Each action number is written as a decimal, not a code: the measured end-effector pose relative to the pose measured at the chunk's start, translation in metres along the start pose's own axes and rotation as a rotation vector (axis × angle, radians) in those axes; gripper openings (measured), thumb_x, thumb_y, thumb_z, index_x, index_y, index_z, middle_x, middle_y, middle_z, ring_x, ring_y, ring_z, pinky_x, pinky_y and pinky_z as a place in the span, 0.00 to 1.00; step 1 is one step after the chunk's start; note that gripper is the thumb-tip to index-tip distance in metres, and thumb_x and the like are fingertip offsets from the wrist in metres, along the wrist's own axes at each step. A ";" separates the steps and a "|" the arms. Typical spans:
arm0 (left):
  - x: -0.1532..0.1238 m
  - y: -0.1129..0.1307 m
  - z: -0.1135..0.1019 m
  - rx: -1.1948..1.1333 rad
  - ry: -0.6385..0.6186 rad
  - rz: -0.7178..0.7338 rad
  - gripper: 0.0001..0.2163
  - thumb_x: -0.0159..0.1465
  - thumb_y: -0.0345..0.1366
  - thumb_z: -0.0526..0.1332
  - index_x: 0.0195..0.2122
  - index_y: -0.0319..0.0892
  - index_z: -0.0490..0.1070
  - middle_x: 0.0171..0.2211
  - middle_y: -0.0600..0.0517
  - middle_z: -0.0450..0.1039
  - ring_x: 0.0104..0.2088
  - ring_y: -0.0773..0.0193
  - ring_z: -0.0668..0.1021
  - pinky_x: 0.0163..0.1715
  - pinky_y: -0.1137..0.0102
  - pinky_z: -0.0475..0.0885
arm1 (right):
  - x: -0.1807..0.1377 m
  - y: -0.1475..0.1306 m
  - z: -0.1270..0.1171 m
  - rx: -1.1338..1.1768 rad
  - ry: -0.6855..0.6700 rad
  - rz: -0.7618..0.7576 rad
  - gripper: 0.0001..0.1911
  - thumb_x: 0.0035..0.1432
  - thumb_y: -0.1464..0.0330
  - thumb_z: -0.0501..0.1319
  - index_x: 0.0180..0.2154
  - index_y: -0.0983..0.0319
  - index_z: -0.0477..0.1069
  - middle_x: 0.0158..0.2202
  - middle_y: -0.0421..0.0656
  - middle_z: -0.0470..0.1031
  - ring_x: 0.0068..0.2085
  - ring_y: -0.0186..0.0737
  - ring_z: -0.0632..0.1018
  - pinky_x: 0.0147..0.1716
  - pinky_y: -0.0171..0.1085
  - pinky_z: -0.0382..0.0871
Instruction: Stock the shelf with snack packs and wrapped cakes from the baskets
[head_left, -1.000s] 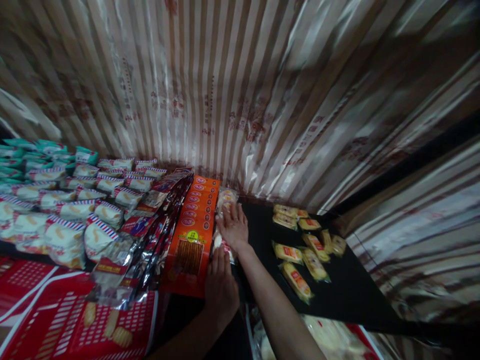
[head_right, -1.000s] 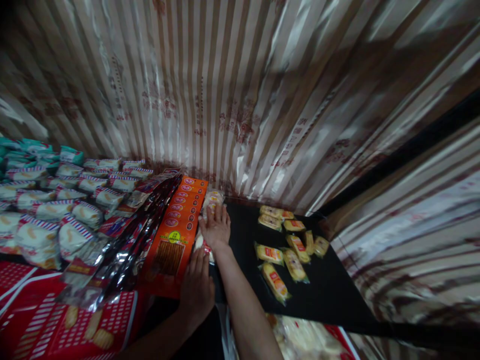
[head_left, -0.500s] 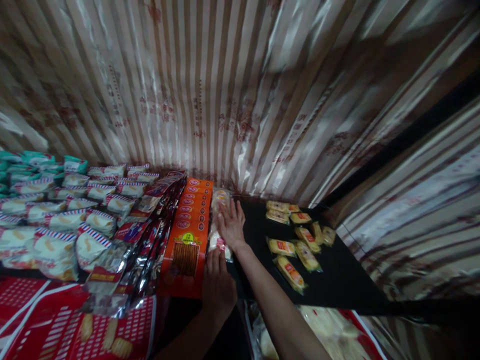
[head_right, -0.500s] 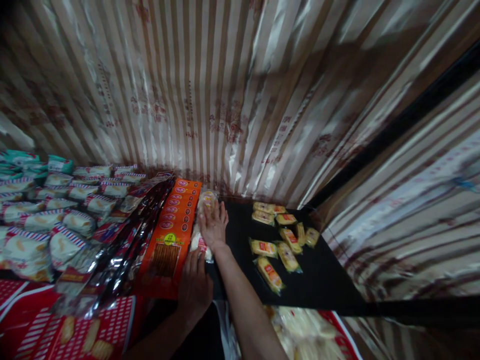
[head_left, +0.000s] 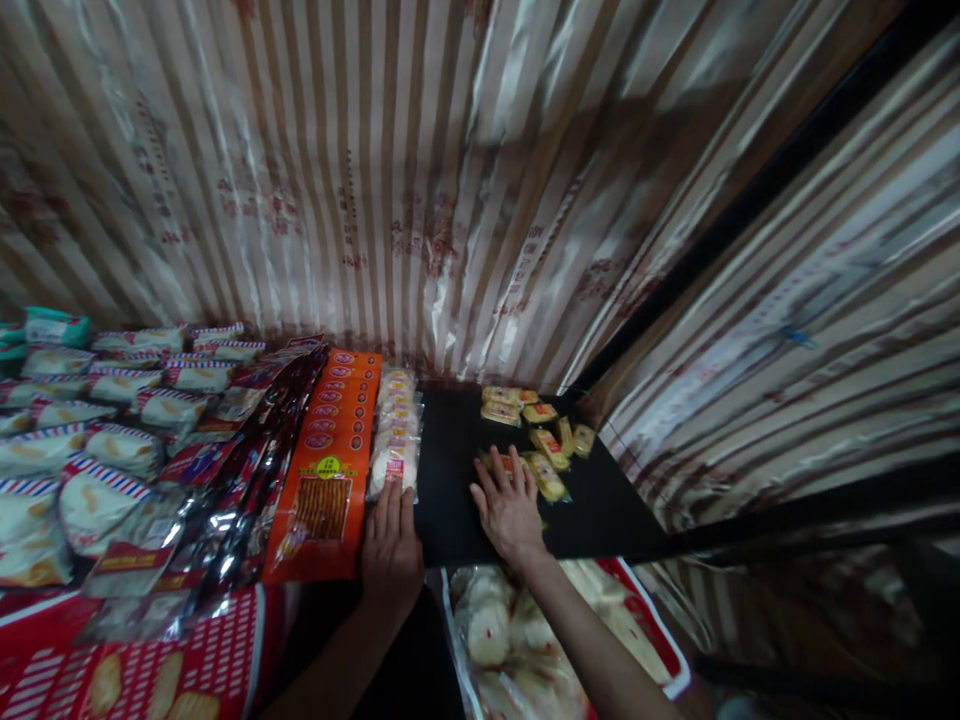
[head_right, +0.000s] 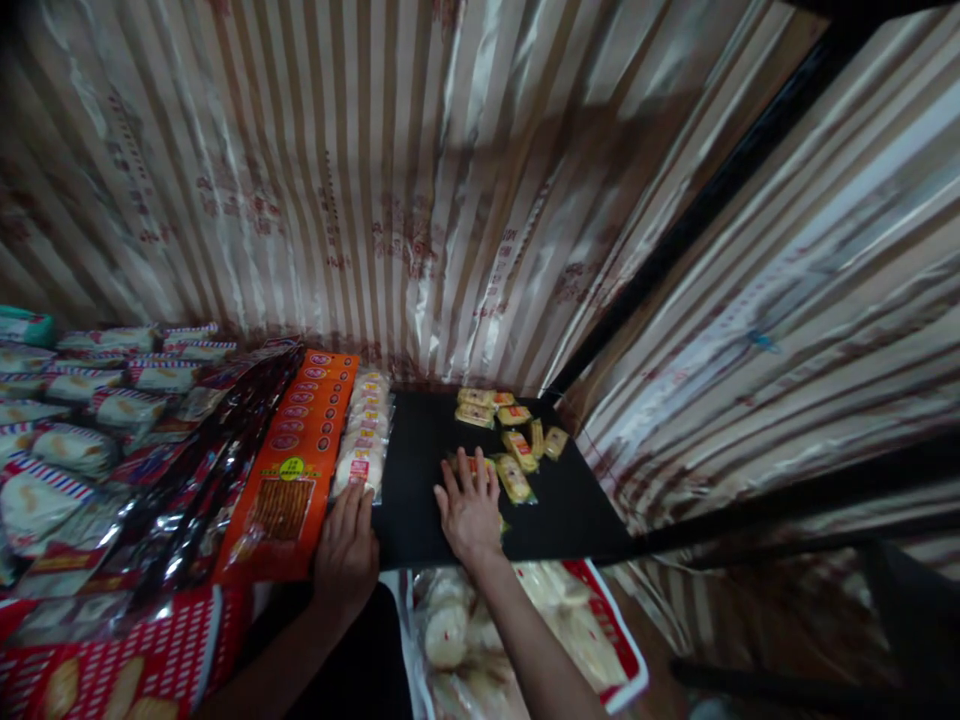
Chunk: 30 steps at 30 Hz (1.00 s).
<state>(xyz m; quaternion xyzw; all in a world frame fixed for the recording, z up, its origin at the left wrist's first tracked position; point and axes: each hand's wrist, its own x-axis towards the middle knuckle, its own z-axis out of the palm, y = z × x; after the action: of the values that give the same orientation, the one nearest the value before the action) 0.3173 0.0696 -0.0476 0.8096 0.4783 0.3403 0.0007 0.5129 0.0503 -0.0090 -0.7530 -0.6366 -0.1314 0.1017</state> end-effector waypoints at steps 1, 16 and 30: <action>-0.001 0.001 -0.001 0.003 0.007 0.009 0.21 0.60 0.25 0.45 0.54 0.32 0.62 0.55 0.38 0.64 0.58 0.53 0.64 0.53 0.58 0.62 | 0.000 0.006 0.002 -0.005 -0.014 0.007 0.21 0.61 0.62 0.50 0.54 0.59 0.66 0.61 0.48 0.58 0.65 0.54 0.46 0.58 0.55 0.45; -0.011 0.001 -0.017 -0.112 0.082 0.056 0.18 0.60 0.25 0.46 0.49 0.34 0.66 0.53 0.39 0.65 0.58 0.52 0.63 0.52 0.57 0.65 | 0.003 0.052 0.004 0.033 0.177 -0.060 0.21 0.63 0.63 0.47 0.56 0.60 0.62 0.61 0.50 0.59 0.63 0.51 0.52 0.55 0.55 0.55; -0.084 0.013 -0.066 -0.327 -0.034 0.144 0.09 0.64 0.27 0.50 0.30 0.41 0.67 0.32 0.51 0.71 0.44 0.61 0.72 0.48 0.62 0.71 | -0.130 -0.006 -0.012 0.314 0.169 -0.114 0.18 0.60 0.67 0.50 0.50 0.61 0.68 0.57 0.50 0.65 0.60 0.49 0.60 0.54 0.53 0.61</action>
<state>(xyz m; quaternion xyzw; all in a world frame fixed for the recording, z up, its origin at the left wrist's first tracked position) 0.2652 -0.0241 -0.0386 0.8365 0.3575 0.3988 0.1159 0.4855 -0.0740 -0.0409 -0.6770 -0.6800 -0.0986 0.2637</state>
